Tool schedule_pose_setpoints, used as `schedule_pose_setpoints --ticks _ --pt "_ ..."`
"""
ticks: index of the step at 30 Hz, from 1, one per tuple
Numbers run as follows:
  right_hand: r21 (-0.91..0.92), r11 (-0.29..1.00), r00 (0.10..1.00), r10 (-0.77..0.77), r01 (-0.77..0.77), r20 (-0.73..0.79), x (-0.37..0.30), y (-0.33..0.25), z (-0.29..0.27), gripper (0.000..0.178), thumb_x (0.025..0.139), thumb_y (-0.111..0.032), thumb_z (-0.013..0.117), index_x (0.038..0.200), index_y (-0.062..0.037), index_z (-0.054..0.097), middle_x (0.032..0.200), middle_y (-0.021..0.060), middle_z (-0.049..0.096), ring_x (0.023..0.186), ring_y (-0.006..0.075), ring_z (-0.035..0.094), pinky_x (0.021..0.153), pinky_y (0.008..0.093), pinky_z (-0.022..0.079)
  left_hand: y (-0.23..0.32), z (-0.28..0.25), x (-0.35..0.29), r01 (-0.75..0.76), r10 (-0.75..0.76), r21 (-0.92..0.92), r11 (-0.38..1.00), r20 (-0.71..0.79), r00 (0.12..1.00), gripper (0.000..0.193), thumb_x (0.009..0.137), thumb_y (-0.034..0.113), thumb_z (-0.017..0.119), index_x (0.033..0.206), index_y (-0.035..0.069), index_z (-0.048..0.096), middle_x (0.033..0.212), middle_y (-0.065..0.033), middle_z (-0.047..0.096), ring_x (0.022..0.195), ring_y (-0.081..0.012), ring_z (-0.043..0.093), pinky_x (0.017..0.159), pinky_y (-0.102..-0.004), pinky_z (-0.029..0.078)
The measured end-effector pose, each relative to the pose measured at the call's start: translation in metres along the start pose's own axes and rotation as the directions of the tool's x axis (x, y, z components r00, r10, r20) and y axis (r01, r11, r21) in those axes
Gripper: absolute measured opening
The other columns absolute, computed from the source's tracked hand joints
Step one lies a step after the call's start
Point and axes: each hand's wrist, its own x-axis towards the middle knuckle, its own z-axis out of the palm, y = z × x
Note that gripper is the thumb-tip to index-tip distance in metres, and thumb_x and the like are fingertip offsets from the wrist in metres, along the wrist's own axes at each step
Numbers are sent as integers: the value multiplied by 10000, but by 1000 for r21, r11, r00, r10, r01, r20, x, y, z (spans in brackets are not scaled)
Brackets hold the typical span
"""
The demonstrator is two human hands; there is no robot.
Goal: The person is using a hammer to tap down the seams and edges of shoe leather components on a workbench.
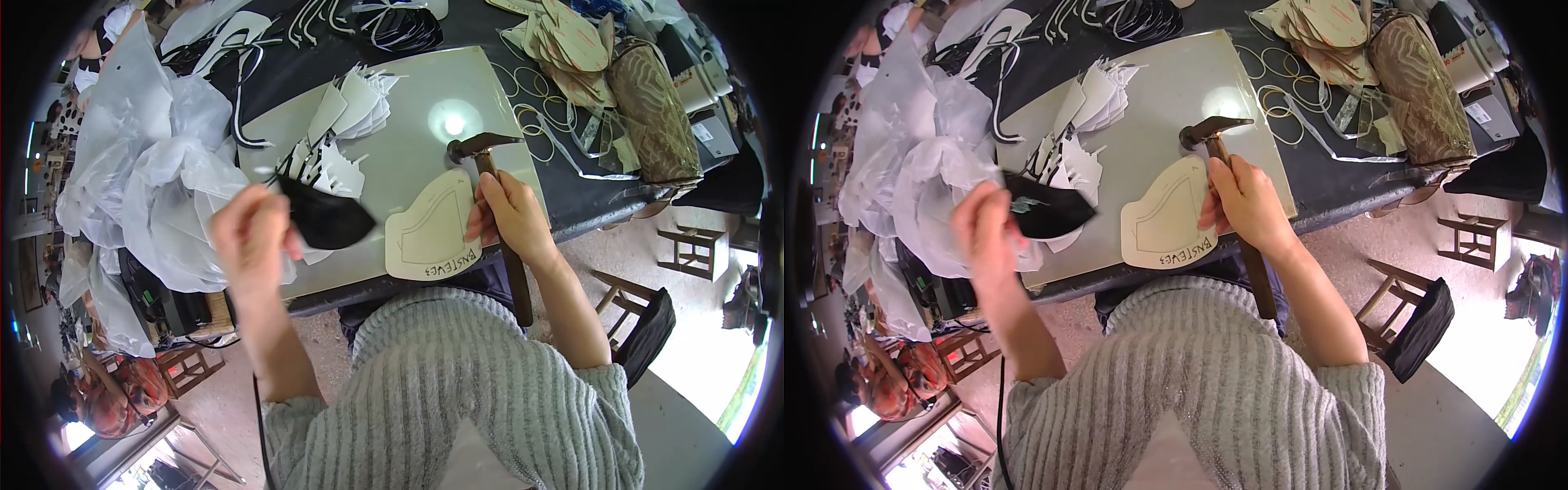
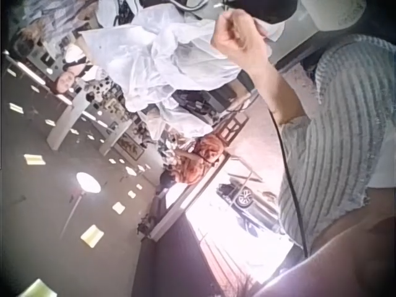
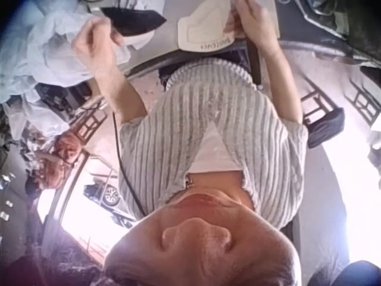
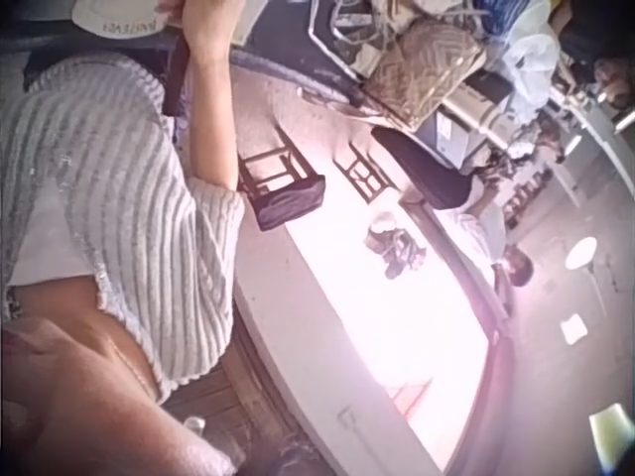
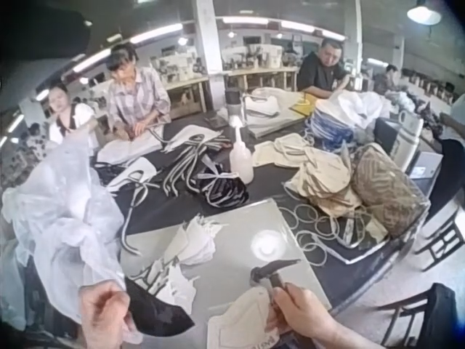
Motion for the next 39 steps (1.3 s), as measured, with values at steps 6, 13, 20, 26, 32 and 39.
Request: schedule_pose_setpoints --ticks 6,13,20,26,32,39 --pt "-2 1000 1000 -7 7 -12 -2 -1 3 368 1064 -318 407 899 -10 524 667 61 627 539 137 643 442 223 458 1 -4 -13 -308 303 871 382 197 932 206 798 76 630 658 73 478 561 -75 555 460 -244 533 471 -341 434" --pt "20 998 998 -55 55 -44 -5 10 0 360 1065 -312 412 895 -12 519 653 67 633 527 128 631 429 219 446 -28 33 53 -260 209 591 763 155 965 355 899 354 685 799 22 612 649 -121 644 602 -310 647 594 -407 502" --pt "-25 999 999 -47 47 5 2 5 -1 354 1066 -301 412 892 -10 515 646 72 629 522 126 628 415 223 435 -62 18 130 -293 35 679 673 367 930 291 936 254 622 832 -17 633 636 -173 582 536 -268 548 559 -370 428" --pt "-26 999 999 -35 35 2 -1 6 -5 358 1058 -321 438 891 -15 523 653 59 640 511 103 606 407 223 415 -64 14 121 -432 637 784 446 61 768 218 969 239 598 857 54 629 642 -170 576 585 -341 581 533 -416 423" --pt "205 965 979 -182 161 88 -7 -33 6 546 886 -472 716 945 38 530 769 88 677 508 87 549 440 240 436 -10 73 26 -797 767 589 132 449 458 212 947 33 586 1128 -39 670 1115 -156 703 1013 -314 681 867 -396 538" --pt "251 945 970 -232 208 70 -10 -28 6 340 877 -263 714 913 23 533 661 27 535 499 98 531 435 268 419 -28 94 -16 -727 615 277 629 395 682 266 907 142 693 1088 -50 663 1016 -104 678 921 -237 665 832 -327 521"
